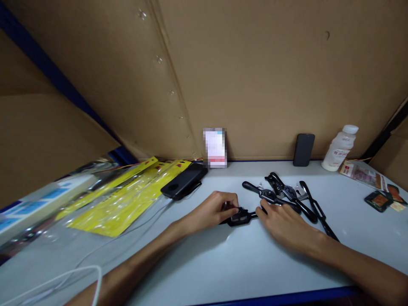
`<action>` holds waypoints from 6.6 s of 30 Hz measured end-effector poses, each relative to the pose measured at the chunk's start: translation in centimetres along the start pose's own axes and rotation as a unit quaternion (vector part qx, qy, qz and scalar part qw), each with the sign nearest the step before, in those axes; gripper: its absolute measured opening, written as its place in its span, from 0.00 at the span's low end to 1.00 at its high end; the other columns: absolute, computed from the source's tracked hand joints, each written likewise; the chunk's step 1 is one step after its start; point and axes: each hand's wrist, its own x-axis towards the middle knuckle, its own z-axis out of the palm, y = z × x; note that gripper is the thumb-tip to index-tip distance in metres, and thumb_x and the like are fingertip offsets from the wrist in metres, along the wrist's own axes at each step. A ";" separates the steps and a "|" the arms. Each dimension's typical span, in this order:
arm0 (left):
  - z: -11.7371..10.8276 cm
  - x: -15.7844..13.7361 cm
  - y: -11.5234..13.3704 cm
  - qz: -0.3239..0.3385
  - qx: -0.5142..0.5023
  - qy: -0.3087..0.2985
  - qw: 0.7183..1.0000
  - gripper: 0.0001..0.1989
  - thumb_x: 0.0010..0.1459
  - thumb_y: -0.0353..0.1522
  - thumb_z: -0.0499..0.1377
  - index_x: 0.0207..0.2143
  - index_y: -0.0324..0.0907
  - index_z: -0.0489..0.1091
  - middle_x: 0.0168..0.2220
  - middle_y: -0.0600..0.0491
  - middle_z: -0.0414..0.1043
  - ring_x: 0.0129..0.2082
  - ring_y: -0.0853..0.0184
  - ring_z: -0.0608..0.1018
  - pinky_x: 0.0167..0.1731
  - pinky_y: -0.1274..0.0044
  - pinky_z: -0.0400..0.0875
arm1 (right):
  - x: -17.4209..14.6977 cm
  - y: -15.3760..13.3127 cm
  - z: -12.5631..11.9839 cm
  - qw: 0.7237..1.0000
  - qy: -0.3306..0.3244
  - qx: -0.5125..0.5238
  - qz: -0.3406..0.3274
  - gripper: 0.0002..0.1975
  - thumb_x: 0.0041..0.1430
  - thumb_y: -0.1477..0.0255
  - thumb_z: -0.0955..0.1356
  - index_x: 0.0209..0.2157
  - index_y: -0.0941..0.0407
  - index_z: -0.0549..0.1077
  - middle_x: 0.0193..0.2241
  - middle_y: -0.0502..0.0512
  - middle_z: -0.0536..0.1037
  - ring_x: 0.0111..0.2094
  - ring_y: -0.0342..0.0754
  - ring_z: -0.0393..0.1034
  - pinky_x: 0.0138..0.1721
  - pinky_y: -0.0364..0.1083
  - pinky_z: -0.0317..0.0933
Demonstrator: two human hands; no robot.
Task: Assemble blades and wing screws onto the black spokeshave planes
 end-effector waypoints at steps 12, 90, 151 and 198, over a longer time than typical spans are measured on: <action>0.1 0.3 -0.4 0.028 0.085 0.097 0.991 0.07 0.63 0.35 0.55 0.37 0.41 0.70 0.28 0.57 0.68 0.26 0.69 0.69 0.28 0.79 0.62 | 0.0 -0.3 0.1 1.000 -0.004 -0.009 0.000 0.18 0.59 0.87 0.60 0.47 0.62 0.71 0.47 0.66 0.75 0.28 0.48 0.69 0.25 0.48 0.51; 1.4 -1.3 -0.5 0.194 0.212 0.107 0.952 0.13 0.70 0.28 0.51 0.41 0.40 0.76 0.36 0.48 0.72 0.36 0.64 0.74 0.35 0.74 0.72 | 0.2 -0.3 0.1 1.000 -0.004 0.013 0.016 0.19 0.57 0.87 0.59 0.46 0.61 0.73 0.47 0.66 0.76 0.25 0.46 0.67 0.25 0.48 0.51; 2.2 -1.5 0.0 0.193 0.153 0.115 0.962 0.16 0.60 0.20 0.50 0.39 0.42 0.74 0.44 0.47 0.71 0.44 0.61 0.73 0.41 0.69 0.73 | 0.2 0.0 0.0 1.000 0.000 0.021 0.006 0.20 0.57 0.88 0.59 0.47 0.62 0.73 0.46 0.66 0.76 0.24 0.45 0.66 0.25 0.48 0.51; 2.2 -1.4 -0.2 0.129 0.151 0.132 0.971 0.16 0.61 0.22 0.52 0.48 0.41 0.73 0.42 0.47 0.72 0.43 0.61 0.73 0.45 0.67 0.74 | -0.4 -0.1 -0.2 1.000 0.012 0.011 0.014 0.22 0.56 0.87 0.58 0.47 0.61 0.73 0.49 0.68 0.75 0.26 0.47 0.70 0.29 0.49 0.54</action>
